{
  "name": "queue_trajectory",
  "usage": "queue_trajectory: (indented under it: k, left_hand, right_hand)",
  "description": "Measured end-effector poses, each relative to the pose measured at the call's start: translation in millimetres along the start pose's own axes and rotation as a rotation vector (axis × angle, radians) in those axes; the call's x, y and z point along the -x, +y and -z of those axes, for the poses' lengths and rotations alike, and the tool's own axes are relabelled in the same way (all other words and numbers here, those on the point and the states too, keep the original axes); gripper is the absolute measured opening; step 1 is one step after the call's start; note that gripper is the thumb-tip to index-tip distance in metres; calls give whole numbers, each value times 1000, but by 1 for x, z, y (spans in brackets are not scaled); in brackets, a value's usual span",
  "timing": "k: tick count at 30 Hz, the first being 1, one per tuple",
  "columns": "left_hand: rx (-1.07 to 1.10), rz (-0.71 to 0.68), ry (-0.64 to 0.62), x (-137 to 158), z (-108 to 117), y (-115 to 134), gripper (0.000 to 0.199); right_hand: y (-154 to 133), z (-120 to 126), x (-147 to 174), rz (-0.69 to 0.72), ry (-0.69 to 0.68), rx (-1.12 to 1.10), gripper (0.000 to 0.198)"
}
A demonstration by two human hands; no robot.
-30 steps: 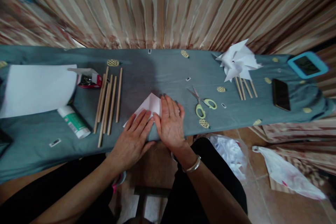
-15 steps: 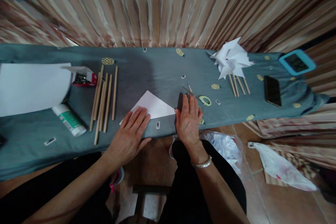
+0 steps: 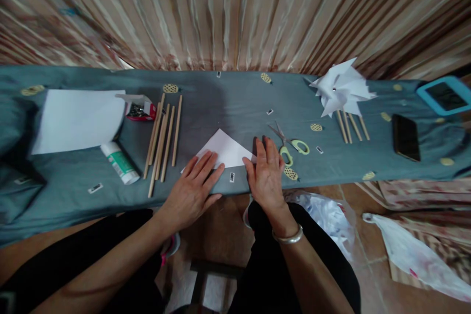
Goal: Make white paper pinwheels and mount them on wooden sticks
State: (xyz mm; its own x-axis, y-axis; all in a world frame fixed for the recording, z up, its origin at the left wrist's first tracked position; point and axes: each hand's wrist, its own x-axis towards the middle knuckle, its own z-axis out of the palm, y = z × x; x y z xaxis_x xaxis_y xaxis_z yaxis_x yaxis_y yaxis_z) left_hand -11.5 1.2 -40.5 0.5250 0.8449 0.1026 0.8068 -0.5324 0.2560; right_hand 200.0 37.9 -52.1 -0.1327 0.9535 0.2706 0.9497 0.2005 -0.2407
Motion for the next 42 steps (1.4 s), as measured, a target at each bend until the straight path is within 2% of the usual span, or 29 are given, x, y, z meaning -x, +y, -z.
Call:
queue_trajectory:
  k: [4, 11, 20, 25, 28, 33, 37, 42]
  left_hand:
    - [-15, -19, 14, 13, 3, -6, 61]
    - [-107, 14, 77, 36, 17, -13, 52]
    - [-136, 83, 106, 42, 41, -23, 29]
    - [-153, 92, 197, 39, 48, -27, 18]
    - [-140, 80, 240, 32, 45, -21, 23]
    - [-62, 117, 207, 21, 34, -14, 53]
    - [-13, 152, 185, 14, 28, -13, 59]
    - [66, 146, 219, 3, 24, -8, 68]
  right_hand:
    - [8, 0, 0, -30, 24, -22, 52]
    - [8, 0, 0, -3, 32, -41, 44]
    - [20, 1, -3, 70, 22, -30, 48]
    - [17, 8, -7, 83, 65, -125, 47]
    - [9, 11, -11, 45, 76, -231, 44]
    - [-3, 11, -14, 44, -28, -320, 45]
    - [-5, 8, -12, -4, -59, -431, 27]
    - [-3, 13, -11, -104, -10, -677, 10]
